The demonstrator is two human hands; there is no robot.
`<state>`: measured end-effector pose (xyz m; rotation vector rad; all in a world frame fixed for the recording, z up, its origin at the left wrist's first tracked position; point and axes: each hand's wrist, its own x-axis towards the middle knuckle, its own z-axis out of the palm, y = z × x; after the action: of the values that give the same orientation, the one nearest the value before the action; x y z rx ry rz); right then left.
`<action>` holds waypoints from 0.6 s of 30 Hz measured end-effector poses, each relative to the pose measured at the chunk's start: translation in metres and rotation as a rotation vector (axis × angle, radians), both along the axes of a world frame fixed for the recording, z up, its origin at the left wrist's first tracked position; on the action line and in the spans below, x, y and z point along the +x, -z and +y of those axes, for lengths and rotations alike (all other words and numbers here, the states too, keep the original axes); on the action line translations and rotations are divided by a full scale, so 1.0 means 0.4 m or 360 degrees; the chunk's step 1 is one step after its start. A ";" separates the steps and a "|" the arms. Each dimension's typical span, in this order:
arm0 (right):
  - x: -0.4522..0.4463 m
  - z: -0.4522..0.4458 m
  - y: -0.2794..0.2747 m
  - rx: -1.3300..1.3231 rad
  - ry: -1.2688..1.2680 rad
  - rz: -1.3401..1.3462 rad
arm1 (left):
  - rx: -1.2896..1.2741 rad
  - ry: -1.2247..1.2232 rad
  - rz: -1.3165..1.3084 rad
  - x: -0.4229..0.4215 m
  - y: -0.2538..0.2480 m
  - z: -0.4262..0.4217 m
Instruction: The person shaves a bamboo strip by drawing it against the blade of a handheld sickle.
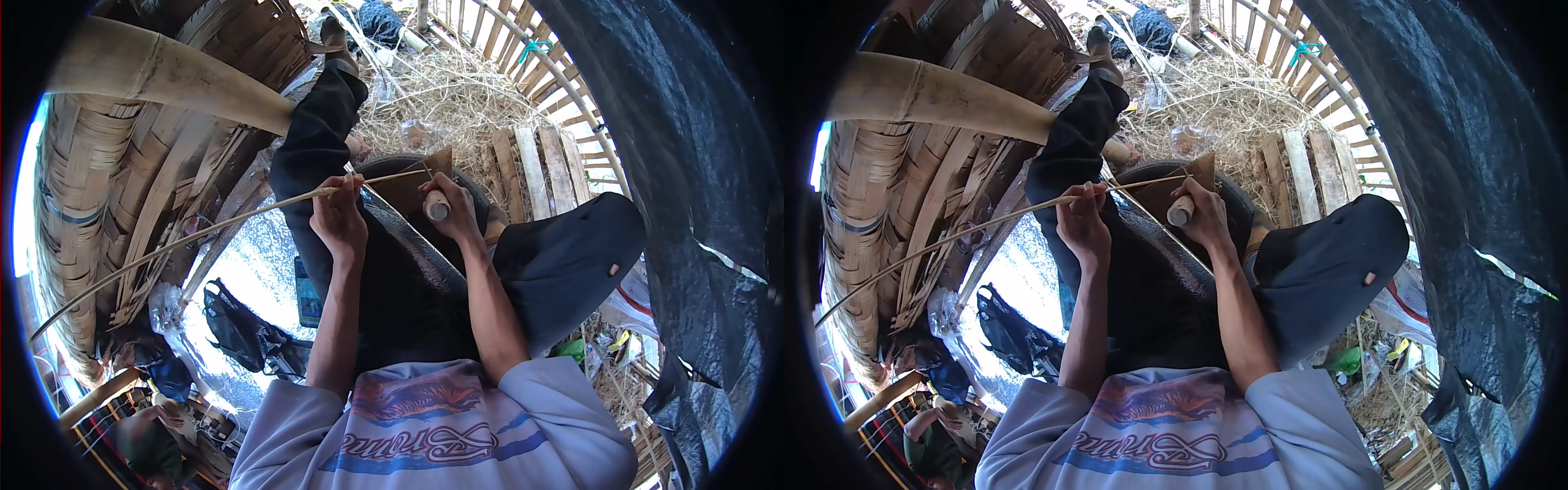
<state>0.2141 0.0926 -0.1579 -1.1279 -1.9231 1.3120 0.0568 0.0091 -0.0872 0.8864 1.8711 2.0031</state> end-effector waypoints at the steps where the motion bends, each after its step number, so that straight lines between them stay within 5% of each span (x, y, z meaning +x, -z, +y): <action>1: 0.001 0.000 -0.009 -0.0024 0.0005 0.0026 | -0.0070 0.0005 0.0048 -0.004 -0.001 -0.003; 18: 0.022 0.028 -0.041 -0.0136 -0.0084 0.0316 | -0.0086 -0.0024 0.0136 -0.001 -0.003 0.007</action>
<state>0.2230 0.1039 -0.1415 -0.9533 -1.7774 1.4884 0.0564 0.0119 -0.0861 0.9597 1.9737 1.9419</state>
